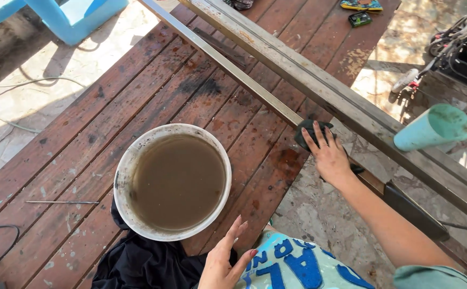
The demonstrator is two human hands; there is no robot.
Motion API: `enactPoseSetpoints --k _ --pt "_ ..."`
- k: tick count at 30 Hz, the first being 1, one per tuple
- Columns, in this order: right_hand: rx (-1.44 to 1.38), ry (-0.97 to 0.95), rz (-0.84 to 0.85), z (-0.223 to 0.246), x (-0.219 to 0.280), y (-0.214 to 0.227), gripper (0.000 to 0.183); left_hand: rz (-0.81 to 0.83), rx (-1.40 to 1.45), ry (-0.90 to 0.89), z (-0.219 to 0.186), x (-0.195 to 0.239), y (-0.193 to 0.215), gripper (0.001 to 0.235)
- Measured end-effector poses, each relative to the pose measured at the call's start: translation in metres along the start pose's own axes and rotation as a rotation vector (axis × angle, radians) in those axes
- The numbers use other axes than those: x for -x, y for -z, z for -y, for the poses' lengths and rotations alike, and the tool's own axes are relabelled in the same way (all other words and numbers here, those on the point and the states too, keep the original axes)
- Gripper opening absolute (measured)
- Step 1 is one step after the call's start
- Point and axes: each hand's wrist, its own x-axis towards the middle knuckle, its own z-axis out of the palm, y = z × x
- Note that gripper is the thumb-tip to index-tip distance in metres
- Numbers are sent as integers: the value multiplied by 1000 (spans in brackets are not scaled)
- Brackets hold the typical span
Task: Sanding long metal bars using a sanding block on a wooden outdoor table.
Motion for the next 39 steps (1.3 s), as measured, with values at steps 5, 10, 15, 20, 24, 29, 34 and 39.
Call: enactPoseSetpoints --k 5,10,15,20,24,29,34,39 --pt "-95 -113 147 -35 82 -29 98 66 -109 -175 5 15 -5 80" --pt "-375 -185 285 -44 81 27 89 87 -99 -124 17 40 1 80" --pt "-1034 -109 -49 -4 91 105 82 -1 -68 -105 31 57 5 81" --pt "-2514 -148 -73 51 97 56 64 -43 20 -222 25 67 1 81" --pt "-2411 -174 47 86 95 38 68 43 279 -246 31 44 -17 81" --pt "-2094 -286 268 155 112 15 79 138 901 -492 68 -26 -70 92" --pt "-1739 -111 199 155 149 71 82 67 1147 -147 48 -41 -94 74" --pt "-1573 27 -139 117 175 75 67 -188 1016 -63 31 -53 -80 69"
